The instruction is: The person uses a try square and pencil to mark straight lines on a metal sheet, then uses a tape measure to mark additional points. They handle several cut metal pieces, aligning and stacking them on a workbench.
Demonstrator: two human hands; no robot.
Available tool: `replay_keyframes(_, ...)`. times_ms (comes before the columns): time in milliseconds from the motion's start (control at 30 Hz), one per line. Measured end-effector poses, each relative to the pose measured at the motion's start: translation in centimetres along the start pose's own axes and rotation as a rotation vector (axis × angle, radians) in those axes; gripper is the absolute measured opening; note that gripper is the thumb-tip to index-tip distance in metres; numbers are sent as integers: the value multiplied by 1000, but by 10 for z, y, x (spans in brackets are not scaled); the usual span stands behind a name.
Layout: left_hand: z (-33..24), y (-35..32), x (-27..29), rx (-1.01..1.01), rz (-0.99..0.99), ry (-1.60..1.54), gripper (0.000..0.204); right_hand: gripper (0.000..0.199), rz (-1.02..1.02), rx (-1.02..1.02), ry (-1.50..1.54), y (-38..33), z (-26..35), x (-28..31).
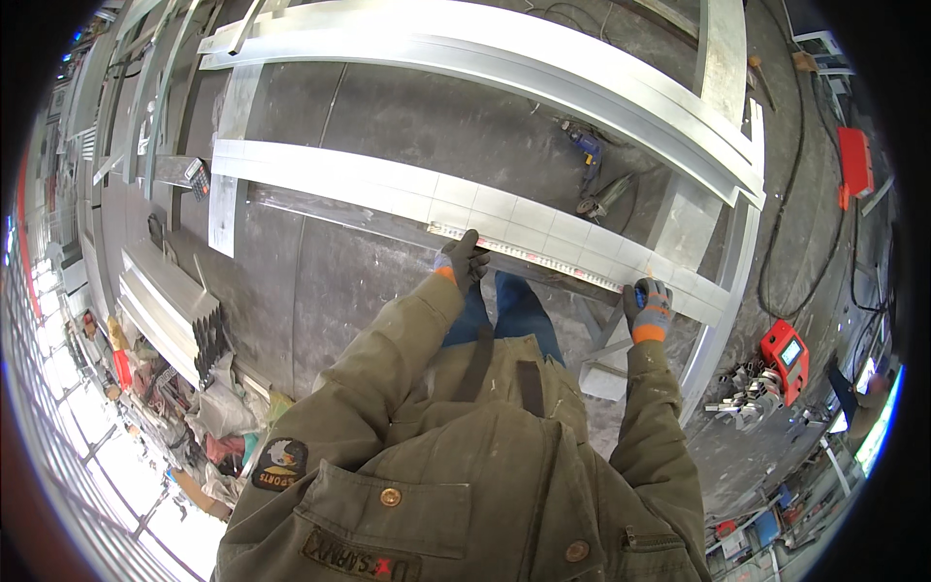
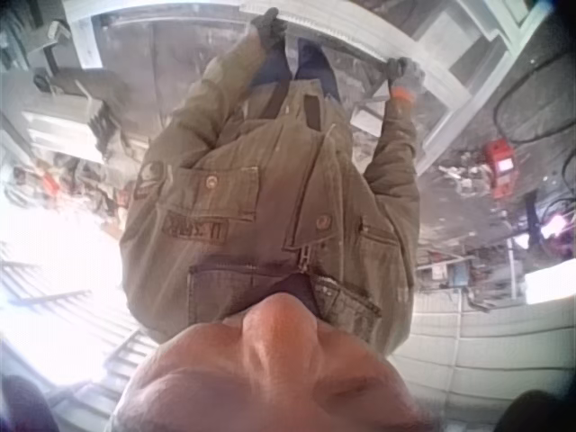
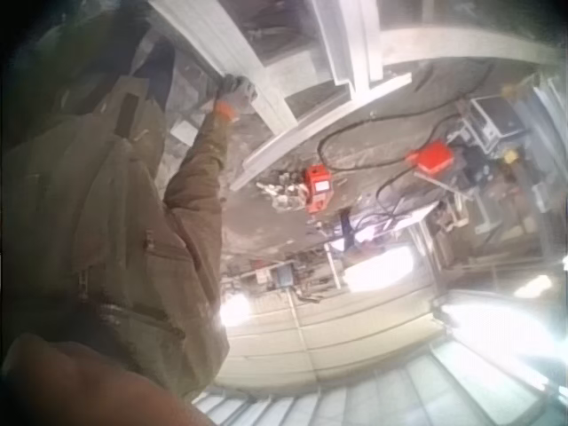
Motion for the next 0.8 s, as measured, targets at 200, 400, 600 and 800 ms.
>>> replay_keyframes(200, 2, 6, -14, 0, -55, 83, 35, 24, -40, 4, -35, 8, -33, 0)
replay_keyframes(400, -6, 7, -25, -5, -134, 247, 34, 23, -79, 31, -11, 11, -43, -12)
replay_keyframes(600, -3, 10, -27, -51, -138, 283, 32, 23, -116, 51, 2, 15, -53, -17)
replay_keyframes(800, 6, 20, -24, -36, -142, 307, 30, 22, -141, 53, 25, 13, -51, -19)
Point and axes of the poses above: each hand's wrist, its own y-axis towards the middle knuckle, its own x-axis out of the back of the hand, z = x × y, the point moved 1 cm from there along y, towards the middle knuckle, and after that the axes turned 13 degrees about -x, right-handed, at the moved point
